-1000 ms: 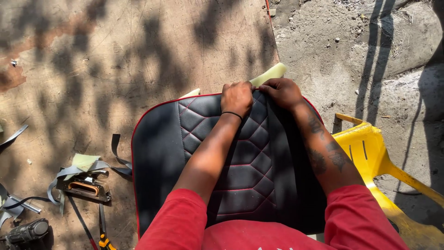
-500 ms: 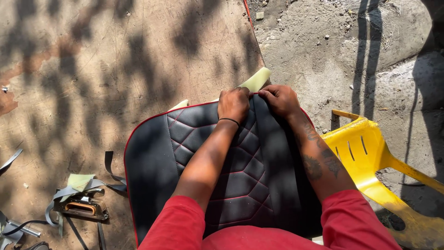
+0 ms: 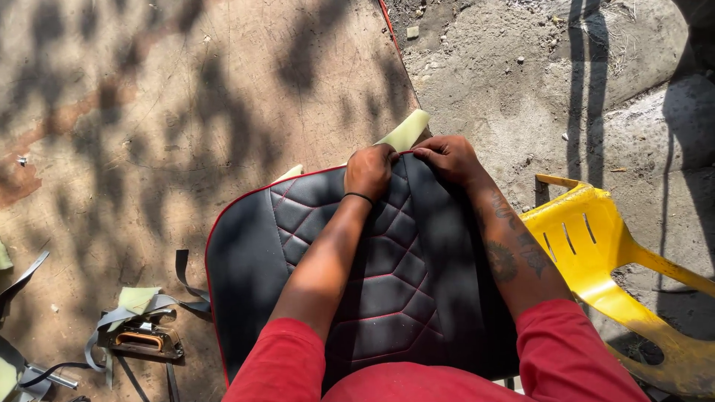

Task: Attaching fabric to a chair seat frame using a pneumatic stapler and trimming excess material with scissors

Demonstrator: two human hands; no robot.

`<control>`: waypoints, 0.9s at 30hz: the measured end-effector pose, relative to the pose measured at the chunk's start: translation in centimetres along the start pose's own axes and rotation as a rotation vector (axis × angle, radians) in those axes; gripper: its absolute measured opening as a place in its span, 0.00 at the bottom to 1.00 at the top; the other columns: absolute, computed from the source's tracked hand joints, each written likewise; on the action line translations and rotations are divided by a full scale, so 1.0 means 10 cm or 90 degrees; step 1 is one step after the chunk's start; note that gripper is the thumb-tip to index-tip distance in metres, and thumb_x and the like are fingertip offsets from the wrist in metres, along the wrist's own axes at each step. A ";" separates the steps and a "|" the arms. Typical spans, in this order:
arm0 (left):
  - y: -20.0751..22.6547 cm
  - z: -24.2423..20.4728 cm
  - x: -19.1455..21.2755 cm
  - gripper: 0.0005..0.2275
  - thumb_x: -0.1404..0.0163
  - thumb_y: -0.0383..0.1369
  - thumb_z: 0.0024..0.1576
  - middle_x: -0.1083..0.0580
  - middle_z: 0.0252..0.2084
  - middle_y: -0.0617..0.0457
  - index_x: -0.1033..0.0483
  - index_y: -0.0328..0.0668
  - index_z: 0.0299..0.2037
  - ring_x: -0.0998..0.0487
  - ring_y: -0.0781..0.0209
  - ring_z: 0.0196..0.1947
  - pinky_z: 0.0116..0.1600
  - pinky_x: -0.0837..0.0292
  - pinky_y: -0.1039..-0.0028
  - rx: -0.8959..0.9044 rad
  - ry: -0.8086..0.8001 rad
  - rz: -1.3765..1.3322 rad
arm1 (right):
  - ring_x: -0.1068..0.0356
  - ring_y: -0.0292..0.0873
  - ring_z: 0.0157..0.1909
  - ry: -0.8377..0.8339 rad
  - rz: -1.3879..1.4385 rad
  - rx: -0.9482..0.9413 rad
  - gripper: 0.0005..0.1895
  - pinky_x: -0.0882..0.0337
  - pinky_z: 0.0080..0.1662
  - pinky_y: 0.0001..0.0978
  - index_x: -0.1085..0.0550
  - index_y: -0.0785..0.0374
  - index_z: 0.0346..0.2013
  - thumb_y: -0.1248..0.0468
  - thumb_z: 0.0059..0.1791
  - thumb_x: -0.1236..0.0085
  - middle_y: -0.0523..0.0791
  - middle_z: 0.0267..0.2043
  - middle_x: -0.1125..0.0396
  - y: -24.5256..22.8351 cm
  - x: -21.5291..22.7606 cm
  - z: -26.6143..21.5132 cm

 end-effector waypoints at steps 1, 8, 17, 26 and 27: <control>0.03 0.00 0.01 0.10 0.54 0.46 0.62 0.20 0.34 0.50 0.21 0.59 0.41 0.18 0.44 0.43 0.50 0.21 0.53 0.021 0.006 -0.009 | 0.24 0.48 0.45 -0.004 0.011 0.020 0.08 0.28 0.50 0.43 0.17 0.45 0.42 0.52 0.51 0.37 0.46 0.36 0.24 0.00 0.00 0.01; 0.00 0.09 0.06 0.11 0.56 0.49 0.64 0.21 0.44 0.52 0.23 0.64 0.47 0.21 0.47 0.52 0.59 0.24 0.54 0.078 -0.053 -0.056 | 0.25 0.40 0.47 -0.024 0.069 -0.012 0.07 0.29 0.52 0.37 0.17 0.45 0.42 0.54 0.50 0.32 0.41 0.38 0.23 0.05 -0.07 0.05; -0.28 0.21 -0.27 0.10 0.54 0.45 0.63 0.23 0.47 0.52 0.21 0.59 0.44 0.21 0.43 0.52 0.56 0.23 0.54 -0.018 -0.099 -0.028 | 0.27 0.50 0.54 -0.057 -0.110 0.009 0.09 0.28 0.55 0.48 0.18 0.42 0.44 0.51 0.49 0.35 0.43 0.44 0.23 -0.21 -0.20 0.10; -0.20 0.18 -0.32 0.13 0.58 0.48 0.65 0.30 0.44 0.54 0.29 0.50 0.43 0.25 0.51 0.53 0.59 0.25 0.60 -0.014 -0.039 0.113 | 0.29 0.48 0.58 -0.031 -0.241 0.010 0.10 0.31 0.61 0.50 0.23 0.39 0.48 0.46 0.56 0.45 0.39 0.49 0.27 -0.03 -0.38 0.22; -0.22 0.17 -0.32 0.13 0.58 0.48 0.65 0.30 0.44 0.54 0.29 0.50 0.43 0.25 0.51 0.53 0.59 0.25 0.60 -0.017 -0.039 0.113 | 0.29 0.48 0.58 -0.028 -0.241 0.008 0.10 0.31 0.61 0.50 0.23 0.39 0.48 0.46 0.56 0.45 0.39 0.49 0.27 -0.03 -0.39 0.19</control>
Point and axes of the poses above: each hand's wrist, its own z-axis towards the middle knuckle, its own x-axis out of the back of the hand, y = z × x, the point moved 4 cm from there along z, towards the middle knuckle
